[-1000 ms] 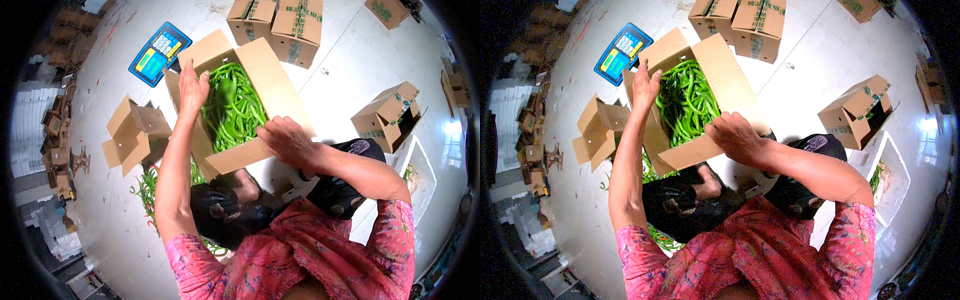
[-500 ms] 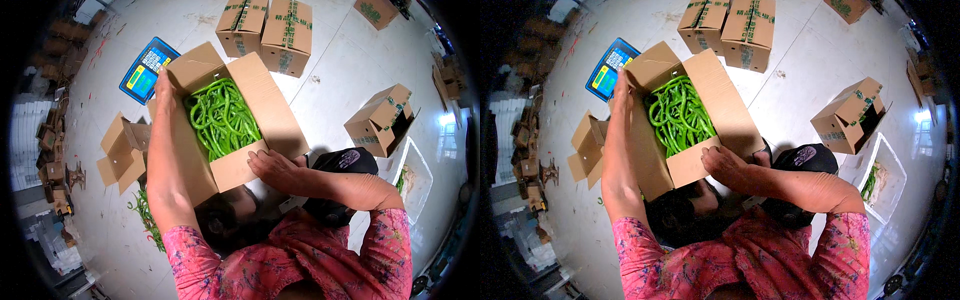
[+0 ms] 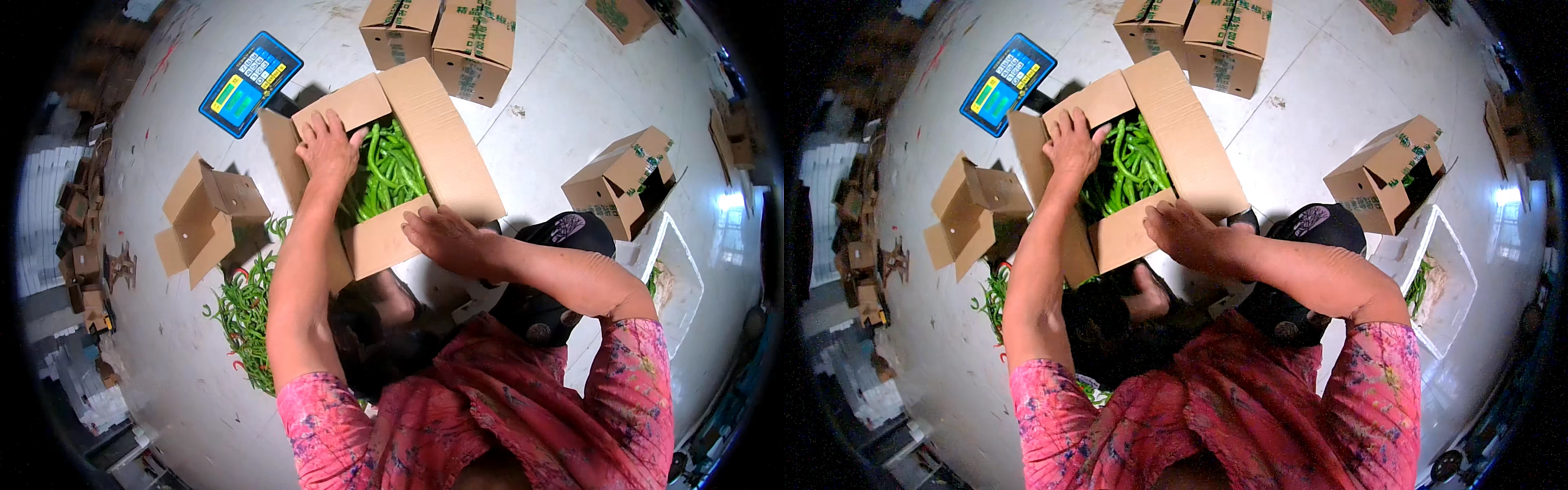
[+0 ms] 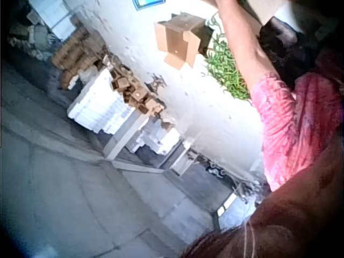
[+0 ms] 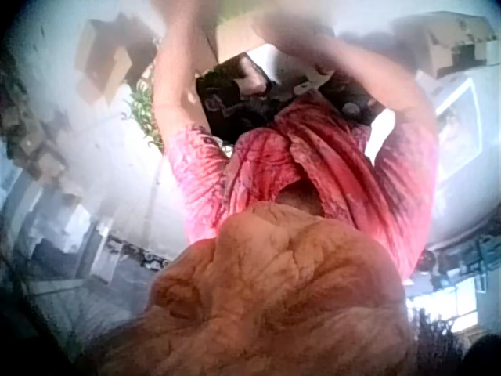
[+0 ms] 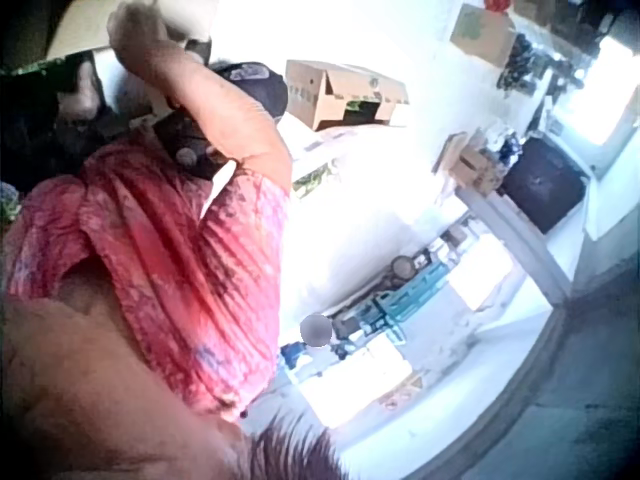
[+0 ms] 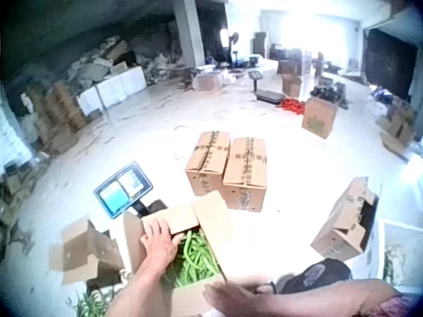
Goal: The person picks up green peppers from a pile on the floor by hand and places them into cardboard boxes. They occasionally lift and move the boxes near a digital scale.
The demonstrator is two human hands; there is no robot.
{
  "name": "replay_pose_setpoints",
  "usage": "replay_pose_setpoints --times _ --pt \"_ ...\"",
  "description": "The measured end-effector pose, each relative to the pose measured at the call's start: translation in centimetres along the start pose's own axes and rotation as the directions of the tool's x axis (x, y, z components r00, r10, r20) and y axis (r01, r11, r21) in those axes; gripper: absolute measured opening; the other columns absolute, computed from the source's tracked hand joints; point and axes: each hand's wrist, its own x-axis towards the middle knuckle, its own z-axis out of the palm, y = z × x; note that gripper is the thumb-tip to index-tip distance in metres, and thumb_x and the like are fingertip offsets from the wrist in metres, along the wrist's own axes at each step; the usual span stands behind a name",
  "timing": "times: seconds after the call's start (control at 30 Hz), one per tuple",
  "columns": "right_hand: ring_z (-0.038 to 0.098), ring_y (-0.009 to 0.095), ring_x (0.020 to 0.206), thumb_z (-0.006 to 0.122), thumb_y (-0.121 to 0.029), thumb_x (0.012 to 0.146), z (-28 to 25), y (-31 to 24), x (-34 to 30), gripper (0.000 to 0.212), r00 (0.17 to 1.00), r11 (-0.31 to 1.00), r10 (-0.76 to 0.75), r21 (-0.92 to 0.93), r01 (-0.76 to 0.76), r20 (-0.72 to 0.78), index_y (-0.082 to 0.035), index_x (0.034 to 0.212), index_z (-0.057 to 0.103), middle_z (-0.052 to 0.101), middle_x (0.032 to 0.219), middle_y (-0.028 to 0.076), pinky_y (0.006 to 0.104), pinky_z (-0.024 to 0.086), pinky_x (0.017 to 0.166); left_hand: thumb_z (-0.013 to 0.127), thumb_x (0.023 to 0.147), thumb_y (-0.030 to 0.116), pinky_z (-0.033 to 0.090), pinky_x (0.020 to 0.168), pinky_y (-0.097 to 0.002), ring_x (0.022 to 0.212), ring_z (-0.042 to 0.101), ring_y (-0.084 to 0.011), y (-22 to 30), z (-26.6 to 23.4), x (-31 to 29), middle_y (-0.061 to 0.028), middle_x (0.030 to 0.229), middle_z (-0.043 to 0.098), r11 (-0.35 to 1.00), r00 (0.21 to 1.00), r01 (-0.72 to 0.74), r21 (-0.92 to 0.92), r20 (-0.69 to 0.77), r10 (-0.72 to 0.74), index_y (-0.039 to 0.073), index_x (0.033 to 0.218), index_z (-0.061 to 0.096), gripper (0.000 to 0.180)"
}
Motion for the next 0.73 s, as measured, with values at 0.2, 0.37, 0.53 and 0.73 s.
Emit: replay_pose_setpoints --times 0.2,0.37,0.53,0.73 --pt "0.054 0.025 0.093 0.055 -0.012 0.077 2.3 0.3 -0.2 0.027 0.974 1.0 -0.008 -0.018 0.004 -0.226 0.001 0.099 0.062 0.059 0.114 0.016 0.0351 0.044 0.075 0.058 0.09 0.049 0.029 0.102 -0.0604 0.137 0.027 -0.0451 1.5 2.3 -2.7 -0.0169 0.154 0.026 1.0 0.997 -0.012 -0.005 -0.072 0.012 0.019 0.147 0.033 0.069" --pt "0.055 0.029 0.103 0.05 -0.009 0.083 1.7 -0.1 -0.5 0.039 0.991 1.0 0.002 0.017 0.0 -0.135 0.008 0.118 0.057 0.054 0.128 0.022 0.0383 0.045 0.083 0.058 0.091 0.046 0.031 0.101 -0.0584 0.138 0.026 -0.0443 4.7 4.5 -3.0 -0.0181 0.154 0.025 0.99 0.962 0.13 -0.054 -0.236 -0.139 0.016 0.147 0.032 0.069" --pt "0.053 0.03 0.109 0.06 -0.013 0.08 0.0 0.2 -0.3 0.043 0.996 0.999 -0.004 0.046 0.008 -0.084 0.006 0.119 0.057 0.052 0.131 0.024 0.0424 0.044 0.086 0.06 0.09 0.044 0.029 0.103 -0.055 0.138 0.027 -0.0441 6.0 5.7 -3.1 -0.022 0.152 0.026 0.996 0.943 0.075 -0.038 -0.323 -0.083 0.013 0.146 0.034 0.068" --pt "0.033 0.031 0.134 0.076 -0.032 0.071 -3.4 3.1 0.1 0.088 0.78 0.789 0.607 -0.008 -0.615 -0.151 0.002 0.142 0.037 0.03 0.151 0.02 0.0473 0.036 0.098 0.062 0.09 0.043 0.028 0.103 -0.0546 0.14 0.024 -0.0427 5.7 6.3 -3.2 -0.0208 0.154 0.025 0.998 0.939 0.06 -0.028 -0.337 -0.065 0.016 0.147 0.034 0.069"
